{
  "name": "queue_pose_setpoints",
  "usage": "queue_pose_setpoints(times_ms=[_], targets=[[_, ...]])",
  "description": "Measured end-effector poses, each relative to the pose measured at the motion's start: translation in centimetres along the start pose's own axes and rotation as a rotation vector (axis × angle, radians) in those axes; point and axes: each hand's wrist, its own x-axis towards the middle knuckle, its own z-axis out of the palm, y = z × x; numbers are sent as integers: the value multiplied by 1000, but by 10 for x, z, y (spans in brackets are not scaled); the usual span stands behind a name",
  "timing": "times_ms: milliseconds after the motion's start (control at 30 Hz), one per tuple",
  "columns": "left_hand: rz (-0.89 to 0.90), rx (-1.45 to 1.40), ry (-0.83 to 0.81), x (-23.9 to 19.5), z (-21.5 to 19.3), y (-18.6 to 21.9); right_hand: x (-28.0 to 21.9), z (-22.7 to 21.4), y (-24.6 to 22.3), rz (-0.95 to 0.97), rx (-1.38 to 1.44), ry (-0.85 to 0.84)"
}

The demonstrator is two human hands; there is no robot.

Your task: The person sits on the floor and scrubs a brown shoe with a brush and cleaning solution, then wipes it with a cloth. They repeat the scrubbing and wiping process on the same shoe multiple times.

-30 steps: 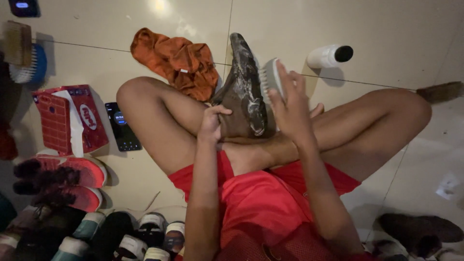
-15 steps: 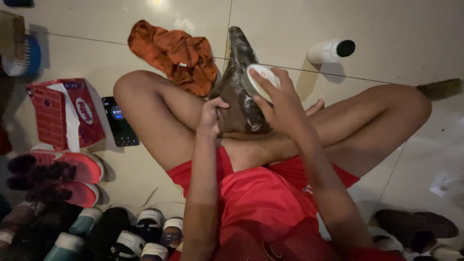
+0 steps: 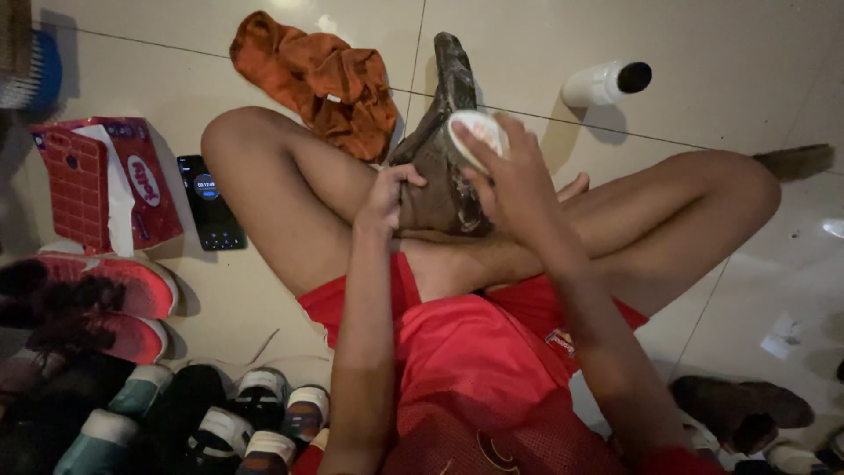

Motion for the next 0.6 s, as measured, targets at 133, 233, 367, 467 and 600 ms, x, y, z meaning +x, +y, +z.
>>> queue_pose_setpoints(times_ms=[133, 233, 367, 467, 600], targets=[[13, -48, 1, -26, 32, 13, 17, 12, 1, -5, 28, 78], [21, -116, -38, -13, 17, 10, 8, 9, -13, 19, 25, 81], [42, -84, -39, 20, -14, 1, -35, 0, -22, 9, -37, 8], [64, -71, -58, 27, -19, 2, -63, 4, -27, -28, -27, -6], [16, 1, -11, -2, 13, 8, -81, 9, -37, -52, -93, 64]])
